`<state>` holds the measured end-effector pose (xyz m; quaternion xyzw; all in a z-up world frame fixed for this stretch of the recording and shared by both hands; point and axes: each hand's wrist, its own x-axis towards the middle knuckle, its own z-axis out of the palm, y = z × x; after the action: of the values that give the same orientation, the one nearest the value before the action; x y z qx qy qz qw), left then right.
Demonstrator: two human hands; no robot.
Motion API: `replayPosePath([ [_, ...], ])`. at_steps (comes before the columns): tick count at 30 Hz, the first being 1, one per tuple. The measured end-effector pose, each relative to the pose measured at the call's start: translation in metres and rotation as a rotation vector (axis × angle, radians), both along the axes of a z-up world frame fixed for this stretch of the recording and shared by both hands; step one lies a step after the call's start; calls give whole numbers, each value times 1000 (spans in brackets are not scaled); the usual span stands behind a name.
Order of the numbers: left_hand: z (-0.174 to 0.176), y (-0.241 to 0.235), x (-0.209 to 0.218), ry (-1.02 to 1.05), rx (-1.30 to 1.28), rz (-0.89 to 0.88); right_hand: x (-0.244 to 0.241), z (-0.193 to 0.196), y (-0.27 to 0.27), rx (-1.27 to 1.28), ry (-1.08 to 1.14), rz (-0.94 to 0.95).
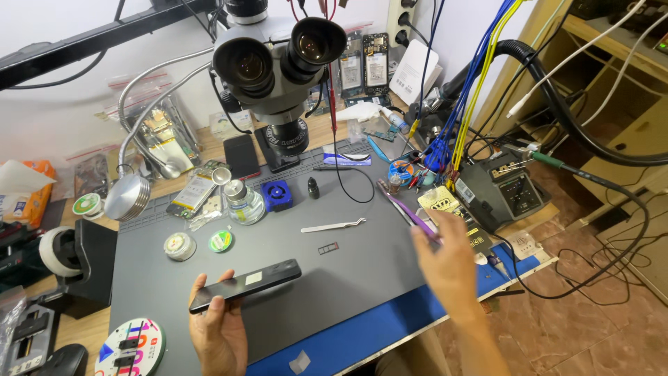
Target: The person uses a blue plastic pry tool to separate the back cover of a black smartphone from its frame. After prying the edges, they remove the back cover to reveal the internal components, including the battery and circuit board, and place the cover on the workbench.
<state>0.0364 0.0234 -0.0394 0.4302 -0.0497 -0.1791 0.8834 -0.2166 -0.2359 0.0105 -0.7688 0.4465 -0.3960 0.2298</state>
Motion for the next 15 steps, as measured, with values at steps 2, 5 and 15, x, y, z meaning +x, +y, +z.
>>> replayPosePath([
  [2, -4, -2, 2, 20, 9, -3, -37, -8, -14, 1, 156, -176],
  [5, -12, -5, 5, 26, 21, -15, -68, -13, -23, 111, 371, -364],
  [15, -24, 3, 8, -12, 28, -16, -68, 4, -25, 64, -243, -311],
])
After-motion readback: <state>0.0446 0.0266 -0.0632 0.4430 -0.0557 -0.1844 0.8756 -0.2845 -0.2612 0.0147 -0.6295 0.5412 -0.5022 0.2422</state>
